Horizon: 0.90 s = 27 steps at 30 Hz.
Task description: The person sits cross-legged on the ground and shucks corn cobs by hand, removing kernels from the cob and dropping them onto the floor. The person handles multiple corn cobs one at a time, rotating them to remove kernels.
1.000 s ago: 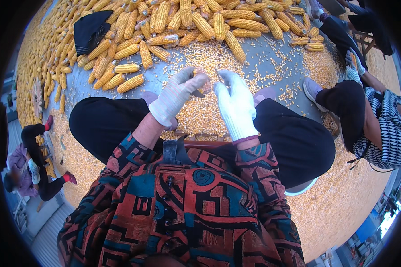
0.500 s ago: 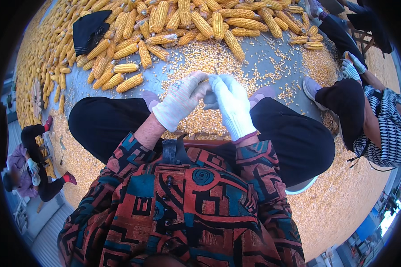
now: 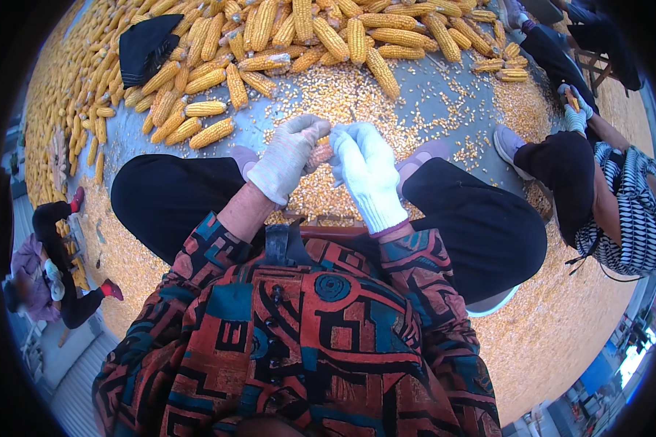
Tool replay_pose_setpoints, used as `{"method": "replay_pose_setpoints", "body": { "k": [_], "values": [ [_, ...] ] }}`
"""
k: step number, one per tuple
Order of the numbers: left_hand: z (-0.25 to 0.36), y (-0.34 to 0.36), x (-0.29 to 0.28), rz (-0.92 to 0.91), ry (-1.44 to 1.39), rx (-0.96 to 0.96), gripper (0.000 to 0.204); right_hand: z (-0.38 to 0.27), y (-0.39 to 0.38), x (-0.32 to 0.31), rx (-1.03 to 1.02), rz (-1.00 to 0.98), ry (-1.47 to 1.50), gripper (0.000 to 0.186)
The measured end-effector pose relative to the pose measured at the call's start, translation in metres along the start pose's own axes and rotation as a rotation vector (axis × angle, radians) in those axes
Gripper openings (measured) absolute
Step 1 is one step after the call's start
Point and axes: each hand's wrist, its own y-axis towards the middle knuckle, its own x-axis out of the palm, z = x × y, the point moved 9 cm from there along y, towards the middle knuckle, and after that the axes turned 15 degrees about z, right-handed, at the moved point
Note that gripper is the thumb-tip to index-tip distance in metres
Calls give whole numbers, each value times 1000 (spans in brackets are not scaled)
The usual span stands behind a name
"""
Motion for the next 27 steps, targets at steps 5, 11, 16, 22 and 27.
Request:
{"method": "replay_pose_setpoints", "body": {
  "k": [5, 11, 16, 22, 27],
  "values": [
    [1, 0, 3, -92, -53, -67, 42, -12, 7, -7, -70, 58, 114, 24],
    [7, -6, 9, -257, 67, -35, 43, -8, 16, -11, -54, 36, 22, 28],
    [12, -6, 9, -256, 172, 47, 42, 0, 19, -11, -8, 17, 5, 27],
    [15, -2, 13, -225, 170, 373, 37, -5, 12, -14, 163, 76, -25, 31],
    [19, -4, 14, -83, 341, 658, 31, 2, 13, -14, 203, 27, -26, 32]
  ]
}}
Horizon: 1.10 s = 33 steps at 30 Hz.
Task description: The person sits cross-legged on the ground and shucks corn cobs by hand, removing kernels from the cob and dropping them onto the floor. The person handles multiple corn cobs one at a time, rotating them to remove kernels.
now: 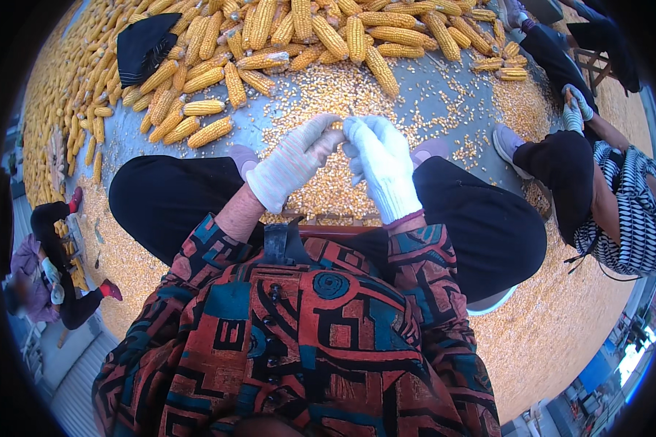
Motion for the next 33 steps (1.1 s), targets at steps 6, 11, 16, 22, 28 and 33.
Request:
{"method": "replay_pose_setpoints", "body": {
  "k": [6, 11, 16, 22, 28, 33],
  "values": [
    [-4, 0, -4, -2, -243, -281, 27, 0, 0, 8, -100, -65, 175, 34],
    [16, 1, -1, -11, -75, 60, 34, -1, -3, 0, -3, 33, 118, 36],
    [8, -6, 6, -32, 127, 209, 36, -1, -3, 1, 5, -15, 25, 37],
    [12, -2, 2, -76, -173, -69, 31, 5, 2, 8, -36, -152, 265, 38],
    [23, -1, 5, -88, -41, 188, 31, 13, 8, 1, 44, -29, 208, 32],
    [18, -2, 4, -81, -76, 129, 31, 8, 5, 0, 31, -53, 235, 31]
  ]
}}
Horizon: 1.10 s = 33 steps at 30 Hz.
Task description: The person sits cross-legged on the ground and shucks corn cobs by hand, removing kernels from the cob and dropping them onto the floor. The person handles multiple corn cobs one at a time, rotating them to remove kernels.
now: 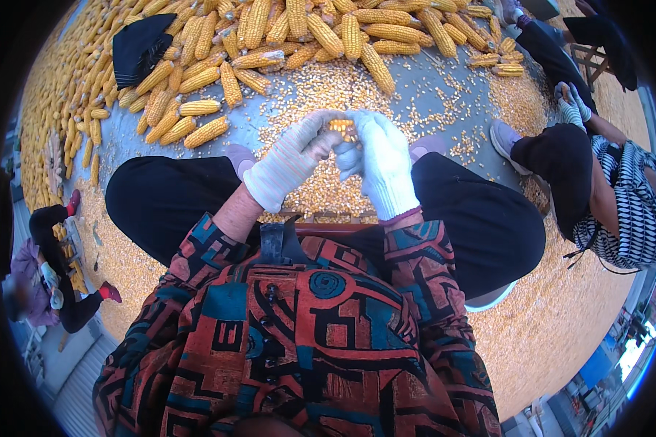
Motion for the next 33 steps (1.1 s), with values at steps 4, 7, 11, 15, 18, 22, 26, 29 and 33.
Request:
{"method": "replay_pose_setpoints", "body": {
  "k": [4, 7, 11, 15, 18, 22, 26, 29, 33],
  "values": [
    [-4, 1, -1, 13, -198, -246, 31, -3, -5, 10, 21, -76, 170, 30],
    [-8, 1, -4, 19, -183, -311, 32, -6, -7, 16, -6, -129, 245, 30],
    [-6, 2, -2, 29, -156, -187, 35, 2, 3, 8, 18, -47, 226, 30],
    [-16, -1, 5, 5, -130, -132, 43, 7, 8, -3, 30, 22, 162, 33],
    [-5, -2, 1, 26, 27, 25, 52, -1, 0, -2, -53, 103, -33, 34],
    [-8, -7, 1, 54, 129, 174, 56, -11, -12, 7, -51, 95, -252, 35],
    [-23, -6, 1, 19, -84, -87, 50, -8, -8, 9, -64, -8, -134, 31],
    [-23, -3, -1, -10, -118, -183, 45, -7, -6, 12, -68, -54, -83, 31],
    [-1, 1, 0, -19, -28, -133, 39, -6, -1, 10, -151, 10, -204, 39]
  ]
}}
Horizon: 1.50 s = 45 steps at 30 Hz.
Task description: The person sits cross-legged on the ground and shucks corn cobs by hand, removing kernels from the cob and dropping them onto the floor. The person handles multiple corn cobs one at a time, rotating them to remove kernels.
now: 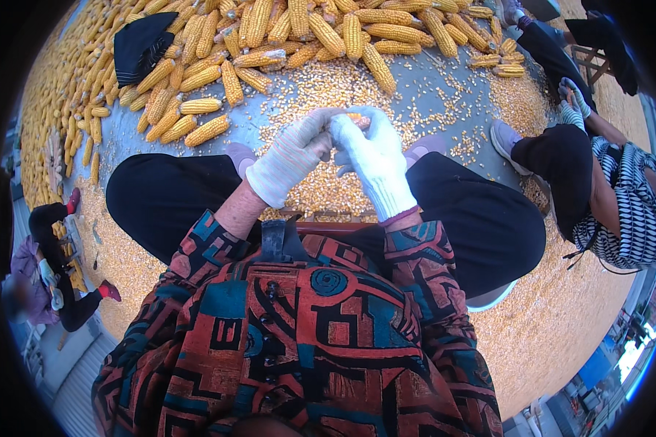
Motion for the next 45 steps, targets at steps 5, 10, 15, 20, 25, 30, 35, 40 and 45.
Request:
{"method": "replay_pose_setpoints", "body": {
  "k": [5, 10, 15, 20, 25, 30, 35, 40, 45],
  "values": [
    [-6, -4, 0, 22, -6, 64, 36, -6, -3, 1, -46, 22, -91, 45],
    [-30, -5, 0, 12, -61, -135, 38, -6, -4, 2, -46, 2, -116, 40],
    [-28, -4, -1, 42, -150, -317, 42, -8, 4, -5, -155, -53, -66, 37],
    [-28, -4, -4, 43, -196, -406, 44, -24, 7, -31, -530, 131, -463, 36],
    [-30, -3, 0, 33, -234, -349, 39, 0, 3, -14, 35, -30, 43, 31],
    [-16, 1, -2, 71, -46, -75, 33, -3, -3, -11, 64, -35, 53, 23],
    [-24, -3, -8, 91, -312, -418, 27, -5, -8, -4, 33, -58, 79, 20],
    [-22, -6, -14, 158, -237, -547, 29, -3, -9, -3, -71, -43, -6, 19],
    [-47, -10, -10, 112, -401, -750, 22, -8, -18, 9, -282, -74, -230, 21]
  ]
}}
